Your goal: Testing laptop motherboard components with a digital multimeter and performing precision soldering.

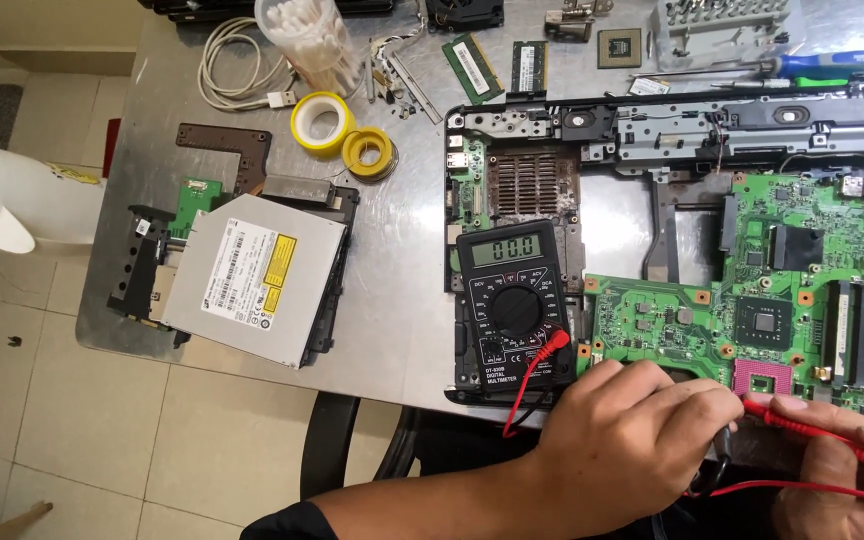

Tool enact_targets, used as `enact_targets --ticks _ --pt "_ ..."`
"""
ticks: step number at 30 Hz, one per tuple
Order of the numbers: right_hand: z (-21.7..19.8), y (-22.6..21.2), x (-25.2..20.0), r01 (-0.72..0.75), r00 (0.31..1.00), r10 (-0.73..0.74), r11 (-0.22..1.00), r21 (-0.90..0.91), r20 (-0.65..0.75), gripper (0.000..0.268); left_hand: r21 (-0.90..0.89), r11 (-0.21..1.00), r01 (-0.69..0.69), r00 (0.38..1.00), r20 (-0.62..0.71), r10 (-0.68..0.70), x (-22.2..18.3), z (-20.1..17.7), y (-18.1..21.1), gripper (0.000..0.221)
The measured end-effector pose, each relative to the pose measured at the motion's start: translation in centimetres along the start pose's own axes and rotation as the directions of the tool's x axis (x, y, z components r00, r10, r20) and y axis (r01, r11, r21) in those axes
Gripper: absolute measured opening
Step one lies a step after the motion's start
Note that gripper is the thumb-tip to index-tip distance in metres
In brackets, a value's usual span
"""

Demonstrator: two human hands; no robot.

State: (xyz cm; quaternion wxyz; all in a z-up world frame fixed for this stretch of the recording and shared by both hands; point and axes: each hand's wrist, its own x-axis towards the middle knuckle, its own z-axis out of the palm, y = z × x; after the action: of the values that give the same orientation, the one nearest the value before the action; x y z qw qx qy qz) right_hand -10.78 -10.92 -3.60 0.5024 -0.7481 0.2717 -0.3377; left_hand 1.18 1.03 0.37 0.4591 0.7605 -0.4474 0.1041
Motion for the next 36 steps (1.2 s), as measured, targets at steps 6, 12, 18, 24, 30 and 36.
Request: enact_targets --ticks 6,12,18,24,30,36 --pt "0.2 -1.1 0.0 0.018 0.999 -0.017 1.0 -0.018 0.036 0.018 -0.019 1.0 0.007 1.0 0.027 -0.006 -0.1 -0.1 0.0 0.015" --pt "-0.6 -0.5 0.4 0.085 0.993 -0.08 0.995 -0.044 0.09 0.015 0.007 1.0 -0.008 1.0 0.028 0.008 -0.3 0.0 -0.1 0.015" --pt "-0.6 1.5 0.6 0.11 0.993 -0.109 0.993 -0.032 0.041 0.012 0.019 1.0 -0.008 1.0 0.007 0.008 -0.3 0.2 0.0 0.01" --pt "0.4 0.2 0.4 0.077 0.997 -0.078 0.996 0.034 0.002 0.01 0.027 0.999 -0.017 1.0 0.006 0.017 -0.3 0.2 0.0 0.008" --pt "0.1 1.5 0.5 0.092 0.996 -0.092 0.996 -0.002 -0.011 0.012 0.024 0.999 -0.021 1.0 0.015 0.021 -0.4 0.3 -0.1 0.01" --pt "0.2 1.2 0.4 0.086 0.996 -0.086 0.996 0.026 -0.01 0.01 0.029 0.999 -0.016 1.0 0.022 0.015 -0.3 0.0 0.0 0.01"
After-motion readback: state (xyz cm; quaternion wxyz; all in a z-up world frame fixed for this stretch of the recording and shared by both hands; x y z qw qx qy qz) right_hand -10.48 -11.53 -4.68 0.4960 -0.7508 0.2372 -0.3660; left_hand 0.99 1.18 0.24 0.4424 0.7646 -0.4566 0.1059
